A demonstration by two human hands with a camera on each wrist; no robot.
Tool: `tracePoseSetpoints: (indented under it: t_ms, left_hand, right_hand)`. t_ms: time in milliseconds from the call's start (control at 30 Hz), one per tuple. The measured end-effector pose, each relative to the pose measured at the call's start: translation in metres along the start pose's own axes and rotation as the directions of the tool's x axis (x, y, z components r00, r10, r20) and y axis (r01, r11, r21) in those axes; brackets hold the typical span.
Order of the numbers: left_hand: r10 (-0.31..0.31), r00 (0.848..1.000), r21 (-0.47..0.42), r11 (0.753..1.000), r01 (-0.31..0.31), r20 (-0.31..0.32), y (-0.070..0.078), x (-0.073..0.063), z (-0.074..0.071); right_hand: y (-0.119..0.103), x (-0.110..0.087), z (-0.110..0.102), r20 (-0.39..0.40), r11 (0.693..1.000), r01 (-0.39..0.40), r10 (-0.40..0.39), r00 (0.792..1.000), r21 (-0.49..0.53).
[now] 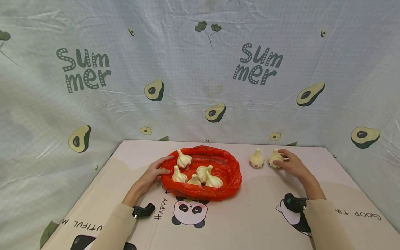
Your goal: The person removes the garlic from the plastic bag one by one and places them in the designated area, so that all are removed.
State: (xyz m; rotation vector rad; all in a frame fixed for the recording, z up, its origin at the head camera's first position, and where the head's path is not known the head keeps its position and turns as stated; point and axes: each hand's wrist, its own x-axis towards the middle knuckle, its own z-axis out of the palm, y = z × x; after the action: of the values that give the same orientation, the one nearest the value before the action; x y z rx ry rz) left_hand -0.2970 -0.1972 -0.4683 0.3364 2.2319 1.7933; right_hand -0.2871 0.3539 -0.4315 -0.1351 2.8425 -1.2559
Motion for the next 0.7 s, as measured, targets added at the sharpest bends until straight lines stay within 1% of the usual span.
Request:
tracePoseSetpoints:
  t_ms: [167,467,700]
  left_hand:
    - [-0.001,1.0,0.008,1.0,0.001,0.0,0.0004,-0.0002,0.0002]
    - [0.006,1.0,0.002,1.0,-0.006,0.001,-0.0009,0.0001,-0.0002]
    - [0.001,1.0,0.0,1.0,-0.001,0.001,0.0005,-0.0008,0.0003]
  right_hand:
    - [-0.0013,0.0001,0.0011,-0.001,1.0,0.008,-0.008,1.0,-0.016]
    - [-0.006,-0.003,-0.0048,-0.028,0.999,-0.033,0.032,0.999,-0.029]
    - [0.0005,0.0,-0.0045,-0.029,0.998,-0.022,0.02,0.999,-0.059]
